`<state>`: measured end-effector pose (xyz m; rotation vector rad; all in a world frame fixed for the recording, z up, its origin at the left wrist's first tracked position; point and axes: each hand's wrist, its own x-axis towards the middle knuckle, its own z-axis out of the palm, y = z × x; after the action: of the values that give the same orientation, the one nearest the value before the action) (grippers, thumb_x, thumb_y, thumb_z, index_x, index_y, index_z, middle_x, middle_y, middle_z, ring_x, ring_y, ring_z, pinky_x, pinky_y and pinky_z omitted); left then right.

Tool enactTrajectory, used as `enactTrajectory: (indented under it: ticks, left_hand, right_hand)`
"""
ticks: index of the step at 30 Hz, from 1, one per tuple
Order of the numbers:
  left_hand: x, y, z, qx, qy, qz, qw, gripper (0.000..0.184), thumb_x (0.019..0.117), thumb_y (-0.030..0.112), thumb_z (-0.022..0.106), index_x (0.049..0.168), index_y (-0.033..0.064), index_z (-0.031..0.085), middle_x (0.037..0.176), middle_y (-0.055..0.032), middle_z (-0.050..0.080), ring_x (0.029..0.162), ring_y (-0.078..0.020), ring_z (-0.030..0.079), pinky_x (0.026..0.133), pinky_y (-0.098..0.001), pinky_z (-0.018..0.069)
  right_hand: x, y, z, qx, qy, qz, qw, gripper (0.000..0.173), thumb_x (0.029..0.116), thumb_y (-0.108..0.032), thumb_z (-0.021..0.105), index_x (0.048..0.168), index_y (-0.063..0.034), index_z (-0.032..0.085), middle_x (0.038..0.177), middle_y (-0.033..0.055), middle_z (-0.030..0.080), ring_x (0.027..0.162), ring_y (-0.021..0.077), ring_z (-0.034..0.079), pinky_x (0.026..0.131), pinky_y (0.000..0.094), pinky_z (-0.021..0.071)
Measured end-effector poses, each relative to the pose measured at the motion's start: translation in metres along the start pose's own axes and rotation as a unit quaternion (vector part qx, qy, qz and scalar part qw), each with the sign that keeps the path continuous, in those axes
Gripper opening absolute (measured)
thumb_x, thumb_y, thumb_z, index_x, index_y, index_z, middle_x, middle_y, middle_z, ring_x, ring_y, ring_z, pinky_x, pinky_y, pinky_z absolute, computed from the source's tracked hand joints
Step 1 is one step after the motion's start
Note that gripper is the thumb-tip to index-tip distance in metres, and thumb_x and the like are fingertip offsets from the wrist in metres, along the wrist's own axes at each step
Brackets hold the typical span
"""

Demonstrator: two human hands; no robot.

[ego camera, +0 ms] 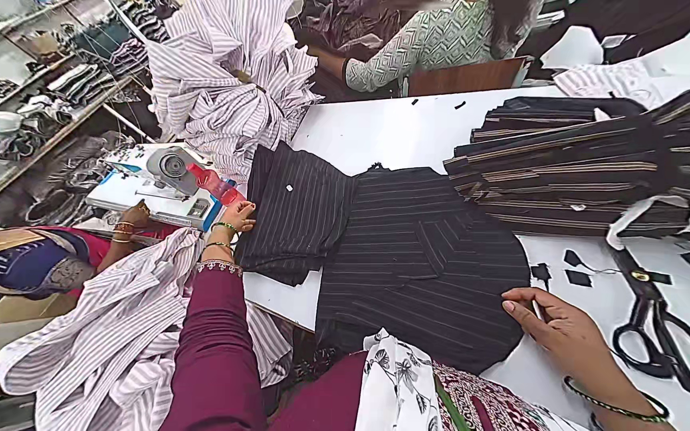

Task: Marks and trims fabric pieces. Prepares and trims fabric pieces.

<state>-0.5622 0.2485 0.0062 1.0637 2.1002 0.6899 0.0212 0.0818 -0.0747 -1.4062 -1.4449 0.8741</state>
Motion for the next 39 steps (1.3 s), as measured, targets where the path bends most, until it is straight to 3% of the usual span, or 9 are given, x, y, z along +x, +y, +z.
enactTrajectory:
  ticks: [5, 11, 18, 21, 25, 29, 32, 36, 39]
  left_hand:
    - [-0.005, 0.014, 0.021, 0.15, 0.115, 0.101, 0.977, 0.049, 0.1013, 0.03, 0.065, 0.134, -0.0053, 0.055, 0.12, -0.0313, 0.064, 0.107, -0.0471, 0.066, 0.095, -0.0633, 0.0505]
    - [0.001, 0.018, 0.023, 0.258, 0.082, 0.09, 0.959, 0.042, 0.1093, 0.026, 0.049, 0.12, -0.0103, 0.065, 0.122, -0.0358, 0.063, 0.12, -0.0518, 0.058, 0.104, -0.0673, 0.0407]
    - [-0.042, 0.02, -0.021, 0.272, 0.143, 0.063, 0.949, 0.046, 0.1053, 0.021, 0.057, 0.14, -0.0083, 0.052, 0.133, -0.0386, 0.057, 0.128, -0.0583, 0.05, 0.106, -0.0747, 0.0341]
    - [-0.088, 0.04, 0.037, 0.239, 0.089, 0.243, 0.936, 0.041, 0.1042, 0.017, 0.058, 0.134, -0.0112, 0.056, 0.125, -0.0375, 0.061, 0.119, -0.0563, 0.058, 0.103, -0.0719, 0.0401]
    - [-0.177, 0.05, 0.165, 0.202, -0.119, 0.494, 0.837, 0.027, 0.0984, 0.02, 0.064, 0.112, -0.0019, 0.073, 0.108, -0.0203, 0.073, 0.104, -0.0365, 0.07, 0.092, -0.0562, 0.0545]
    - [-0.242, 0.052, 0.246, 0.2, -0.302, 0.568, 0.739, 0.049, 0.0872, 0.034, 0.077, 0.124, 0.0024, 0.07, 0.126, -0.0227, 0.067, 0.119, -0.044, 0.062, 0.092, -0.0614, 0.0497]
    - [-0.26, 0.051, 0.266, 0.248, -0.3, 0.589, 0.708, 0.041, 0.0884, 0.033, 0.074, 0.121, 0.0075, 0.072, 0.133, -0.0205, 0.064, 0.126, -0.0467, 0.057, 0.09, -0.064, 0.0469]
    - [-0.255, 0.044, 0.268, 0.16, -0.264, 0.597, 0.741, 0.023, 0.0992, 0.012, 0.055, 0.099, -0.0018, 0.074, 0.113, -0.0213, 0.072, 0.111, -0.0425, 0.067, 0.09, -0.0586, 0.0517]
    - [-0.253, 0.04, 0.264, 0.023, -0.227, 0.5, 0.835, 0.027, 0.1022, 0.011, 0.047, 0.1, -0.0063, 0.068, 0.088, -0.0137, 0.067, 0.081, -0.0186, 0.064, 0.078, -0.0336, 0.0525]
  right_hand:
    - [0.0, -0.001, 0.0, -0.019, 0.0, 0.002, 1.0, 0.02, 0.0882, -0.022, 0.063, 0.095, -0.0041, 0.069, 0.078, -0.0088, 0.061, 0.061, -0.0114, 0.047, 0.055, 0.0075, 0.0383]
    - [-0.001, 0.0, 0.0, -0.025, 0.004, -0.012, 1.0, 0.023, 0.0884, -0.022, 0.062, 0.096, -0.0023, 0.07, 0.081, -0.0055, 0.064, 0.064, -0.0108, 0.05, 0.059, 0.0078, 0.0409]
    - [0.0, -0.006, -0.004, -0.055, -0.032, -0.009, 0.998, 0.026, 0.0934, -0.022, 0.059, 0.1, 0.0012, 0.07, 0.087, 0.0034, 0.066, 0.069, -0.0023, 0.052, 0.063, 0.0159, 0.0437]
    - [0.004, -0.008, -0.006, -0.041, -0.042, 0.01, 0.998, 0.023, 0.0962, -0.018, 0.058, 0.101, 0.0002, 0.07, 0.088, 0.0014, 0.065, 0.068, -0.004, 0.051, 0.063, 0.0139, 0.0426]
    - [0.005, -0.007, -0.006, -0.014, -0.042, 0.026, 0.999, 0.02, 0.098, -0.015, 0.057, 0.101, -0.0003, 0.07, 0.086, -0.0015, 0.064, 0.065, -0.0062, 0.05, 0.061, 0.0117, 0.0426]
    - [0.001, -0.005, -0.004, -0.024, 0.013, -0.009, 1.0, 0.02, 0.0973, -0.011, 0.056, 0.101, 0.0014, 0.072, 0.092, 0.0028, 0.067, 0.079, -0.0038, 0.055, 0.073, 0.0133, 0.0449]
    - [0.0, -0.005, -0.005, -0.065, 0.05, -0.037, 0.996, 0.022, 0.0958, -0.008, 0.056, 0.101, 0.0035, 0.073, 0.09, 0.0088, 0.066, 0.082, 0.0061, 0.057, 0.076, 0.0218, 0.0462]
    - [0.001, -0.008, -0.009, -0.04, 0.041, -0.011, 0.998, 0.015, 0.0955, -0.005, 0.06, 0.101, 0.002, 0.072, 0.088, 0.0055, 0.062, 0.077, 0.0061, 0.053, 0.07, 0.022, 0.0448]
    - [0.002, -0.009, -0.009, -0.034, 0.032, -0.005, 0.999, 0.012, 0.095, -0.005, 0.062, 0.099, 0.0012, 0.071, 0.088, 0.0053, 0.06, 0.075, 0.0066, 0.052, 0.069, 0.0229, 0.0441]
